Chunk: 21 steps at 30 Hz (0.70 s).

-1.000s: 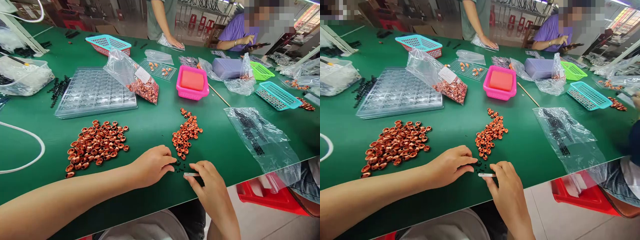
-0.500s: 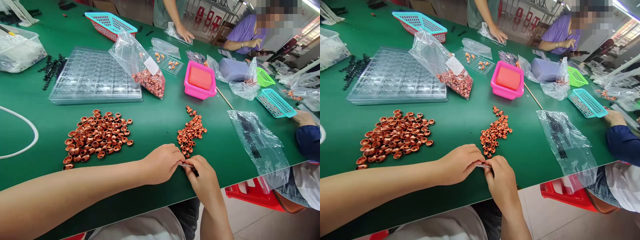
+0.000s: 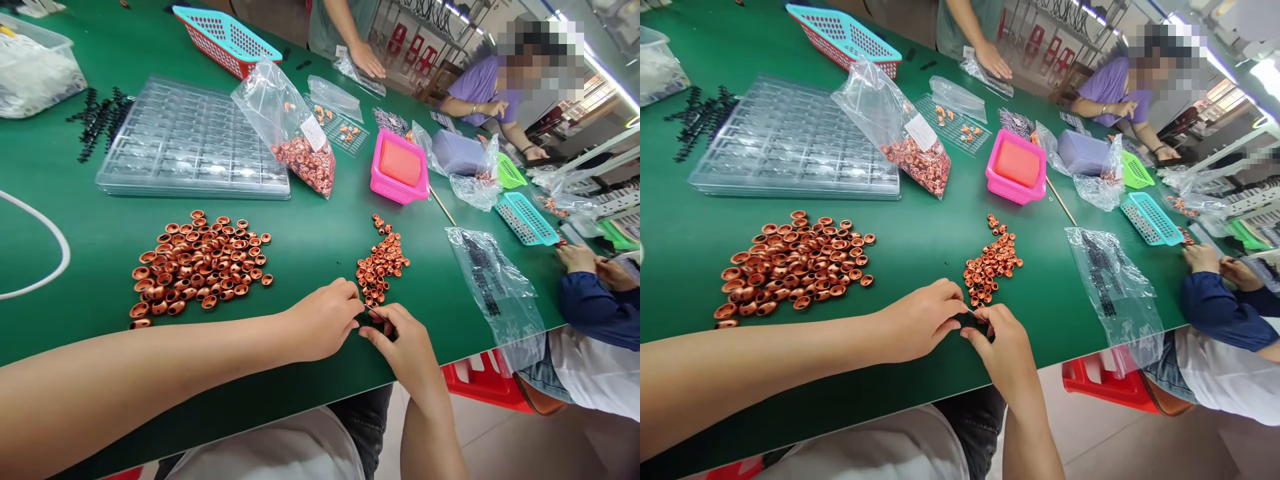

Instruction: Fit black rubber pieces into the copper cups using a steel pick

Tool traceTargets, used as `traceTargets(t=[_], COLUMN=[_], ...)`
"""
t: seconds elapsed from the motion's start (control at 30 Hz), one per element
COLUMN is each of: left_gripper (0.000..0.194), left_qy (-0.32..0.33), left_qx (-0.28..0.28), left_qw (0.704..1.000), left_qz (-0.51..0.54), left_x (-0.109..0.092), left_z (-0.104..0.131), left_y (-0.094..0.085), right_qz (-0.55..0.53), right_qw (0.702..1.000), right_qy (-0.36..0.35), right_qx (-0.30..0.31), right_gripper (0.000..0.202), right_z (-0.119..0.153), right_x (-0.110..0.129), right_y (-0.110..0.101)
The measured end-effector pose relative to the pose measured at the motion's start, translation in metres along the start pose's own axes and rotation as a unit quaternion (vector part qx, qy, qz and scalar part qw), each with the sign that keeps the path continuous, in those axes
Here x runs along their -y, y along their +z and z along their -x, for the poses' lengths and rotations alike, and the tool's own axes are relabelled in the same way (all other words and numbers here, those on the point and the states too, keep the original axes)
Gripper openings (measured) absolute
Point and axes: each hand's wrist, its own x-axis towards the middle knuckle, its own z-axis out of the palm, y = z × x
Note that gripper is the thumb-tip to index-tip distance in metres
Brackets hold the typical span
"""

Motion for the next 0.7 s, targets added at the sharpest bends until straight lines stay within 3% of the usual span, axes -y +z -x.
traceTargets(t=[0.27, 0.7], left_gripper=[0.02, 0.019], left_qy=[0.015, 0.019], left_qx=[-0.027, -0.033], left_qw=[0.999, 0.999], left_qz=[0.029, -0.009], left_x=[0.004, 0.004], left_z=[0.0, -0.003], left_y=[0.008, 0.011], right_qz=[-0.021, -0.008], right_qw=[0.999, 0.998], right_qy=[-0.011, -0.036], right_qx=[0.03, 0.053], right_gripper=[0.014, 0.018], right_z=[-0.01, -0.013], right_x=[0.003, 0.007], right_y=[-0.001, -0.007])
